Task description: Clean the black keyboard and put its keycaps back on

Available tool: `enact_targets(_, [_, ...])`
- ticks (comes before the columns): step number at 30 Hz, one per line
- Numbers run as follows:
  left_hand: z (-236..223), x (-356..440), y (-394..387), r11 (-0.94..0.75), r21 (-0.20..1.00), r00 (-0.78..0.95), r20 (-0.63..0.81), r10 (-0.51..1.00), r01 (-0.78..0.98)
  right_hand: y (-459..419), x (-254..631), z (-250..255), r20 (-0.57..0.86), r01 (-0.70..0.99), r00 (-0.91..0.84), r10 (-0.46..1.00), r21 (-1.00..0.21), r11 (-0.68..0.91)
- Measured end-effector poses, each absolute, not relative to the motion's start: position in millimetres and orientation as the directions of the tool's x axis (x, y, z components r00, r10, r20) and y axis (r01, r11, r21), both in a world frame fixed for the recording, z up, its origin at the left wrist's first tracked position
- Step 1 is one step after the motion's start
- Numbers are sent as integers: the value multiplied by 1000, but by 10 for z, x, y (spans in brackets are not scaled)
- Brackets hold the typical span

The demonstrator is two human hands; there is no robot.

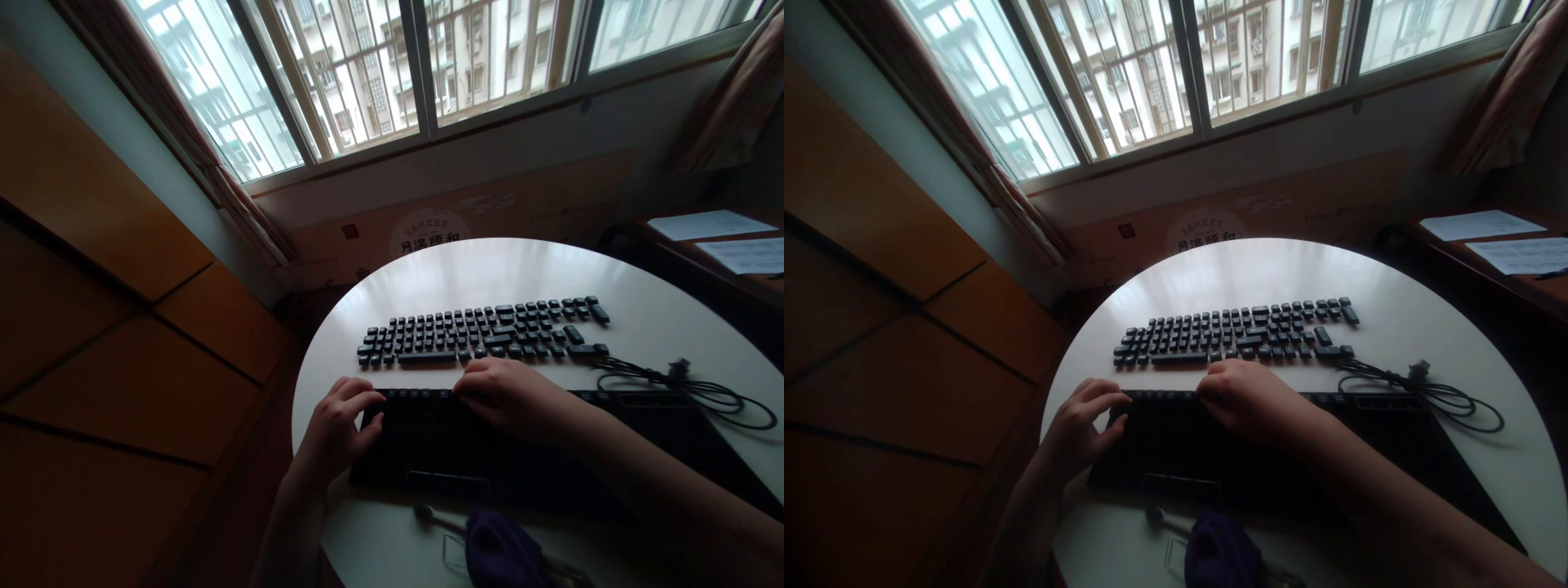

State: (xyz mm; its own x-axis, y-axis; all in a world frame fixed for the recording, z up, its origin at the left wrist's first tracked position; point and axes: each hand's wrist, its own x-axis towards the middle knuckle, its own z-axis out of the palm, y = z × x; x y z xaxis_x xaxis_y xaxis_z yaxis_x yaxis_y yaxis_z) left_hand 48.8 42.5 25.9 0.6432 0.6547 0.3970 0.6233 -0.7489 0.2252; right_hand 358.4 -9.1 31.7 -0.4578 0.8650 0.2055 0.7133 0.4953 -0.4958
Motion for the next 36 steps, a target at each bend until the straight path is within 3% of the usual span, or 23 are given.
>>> enact_targets(6, [263,494,428,-741,251,636,389,666,623,-96,3581,315,211,709,-455,865,-501,495])
enact_targets(12, [234,442,462,-694,353,612,327,720,628,-89,3586,304,205,709,-461,863,-500,498])
enact_targets(17, [202,390,493,-657,504,598,303,742,560,-91,3585,298,214,705,-468,858,-495,508])
enact_targets(22, [196,321,537,-619,664,513,389,765,419,-97,3576,313,208,703,-469,858,-499,506])
enact_targets(31, [208,329,509,-590,604,586,238,775,535,-96,3578,293,202,707,-465,862,-501,499])
enact_targets(36, [203,328,522,-613,555,607,226,762,563,-101,3574,307,193,714,-463,865,-497,493])
